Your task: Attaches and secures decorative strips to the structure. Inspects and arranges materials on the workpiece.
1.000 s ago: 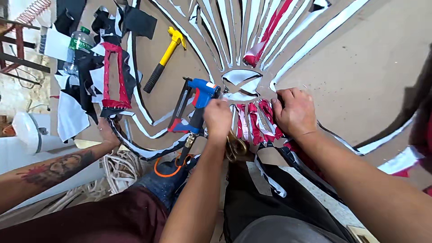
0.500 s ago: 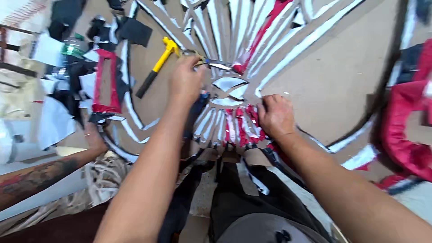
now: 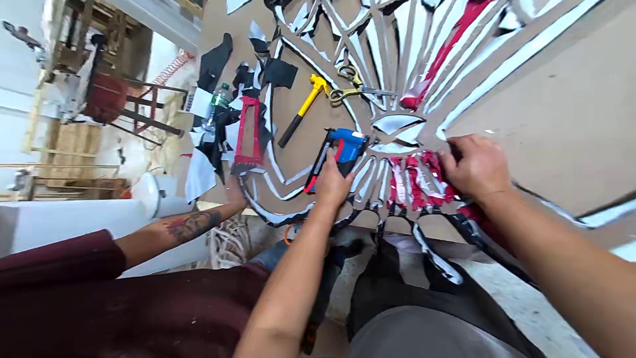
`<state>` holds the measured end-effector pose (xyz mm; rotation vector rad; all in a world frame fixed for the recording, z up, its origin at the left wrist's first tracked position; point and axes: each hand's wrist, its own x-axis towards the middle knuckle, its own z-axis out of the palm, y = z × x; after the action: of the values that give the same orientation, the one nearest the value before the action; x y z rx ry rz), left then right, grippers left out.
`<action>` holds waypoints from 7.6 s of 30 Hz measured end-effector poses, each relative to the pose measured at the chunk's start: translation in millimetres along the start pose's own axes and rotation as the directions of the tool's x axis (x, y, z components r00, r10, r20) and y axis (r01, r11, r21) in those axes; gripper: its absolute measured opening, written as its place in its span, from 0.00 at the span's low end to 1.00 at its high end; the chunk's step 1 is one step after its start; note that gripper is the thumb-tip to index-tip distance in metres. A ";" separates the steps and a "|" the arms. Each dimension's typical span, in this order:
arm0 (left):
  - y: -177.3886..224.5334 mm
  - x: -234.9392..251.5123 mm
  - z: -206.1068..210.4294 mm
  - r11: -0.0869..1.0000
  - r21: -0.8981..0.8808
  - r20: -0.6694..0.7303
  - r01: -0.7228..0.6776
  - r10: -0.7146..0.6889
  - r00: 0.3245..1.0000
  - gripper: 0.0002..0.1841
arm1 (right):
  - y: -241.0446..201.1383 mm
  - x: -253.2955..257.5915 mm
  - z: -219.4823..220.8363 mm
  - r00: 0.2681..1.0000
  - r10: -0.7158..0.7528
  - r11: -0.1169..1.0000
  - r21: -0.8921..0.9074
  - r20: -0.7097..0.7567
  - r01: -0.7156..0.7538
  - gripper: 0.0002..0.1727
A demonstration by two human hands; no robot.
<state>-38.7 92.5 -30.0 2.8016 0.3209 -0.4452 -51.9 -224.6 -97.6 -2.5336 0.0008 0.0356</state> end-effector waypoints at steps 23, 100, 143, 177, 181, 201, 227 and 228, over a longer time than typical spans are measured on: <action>-2.1 -179.9 0.5 0.815 -0.477 0.318 0.328 -0.188 0.929 0.13 | -53.8 -84.5 -54.7 0.996 0.013 0.968 0.248 0.086 -0.034 0.21; 28.1 -74.0 -70.5 0.837 -0.481 0.348 0.262 -0.092 0.933 0.13 | -38.2 -10.9 9.5 0.917 -0.389 0.918 0.122 0.086 0.377 0.31; 71.2 51.8 -82.1 0.742 0.205 0.497 -0.639 0.483 0.721 0.11 | -27.3 -33.2 43.8 0.893 -0.449 0.872 0.205 -0.033 0.446 0.21; 0.8 -52.2 -46.4 0.704 0.169 0.497 -0.690 0.544 0.677 0.11 | -144.8 -190.6 80.7 0.746 0.439 0.485 0.567 0.501 -0.666 0.17; 5.2 -50.6 -45.7 0.695 0.164 0.501 -0.700 0.552 0.666 0.11 | -145.8 -194.1 82.6 0.746 0.445 0.447 0.599 0.495 -0.664 0.16; 18.2 -49.0 -56.3 0.779 0.104 0.481 -0.618 0.504 0.717 0.11 | -143.2 -198.6 71.8 0.753 0.392 0.500 0.565 0.528 -0.656 0.19; -362.8 -137.2 -188.0 0.943 -0.212 -0.084 0.257 -0.280 0.956 0.38 | -139.6 -104.1 -57.3 0.938 0.299 0.910 0.242 0.175 -0.336 0.15; -379.8 -113.1 -195.2 0.955 -0.161 -0.088 0.249 -0.265 0.960 0.37 | -151.7 -110.2 -45.8 0.924 0.332 0.898 0.237 0.190 -0.372 0.17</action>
<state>-190.2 488.8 93.1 2.6520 0.7196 -0.3086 -159.6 -127.0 29.4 -2.2209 0.3846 0.3416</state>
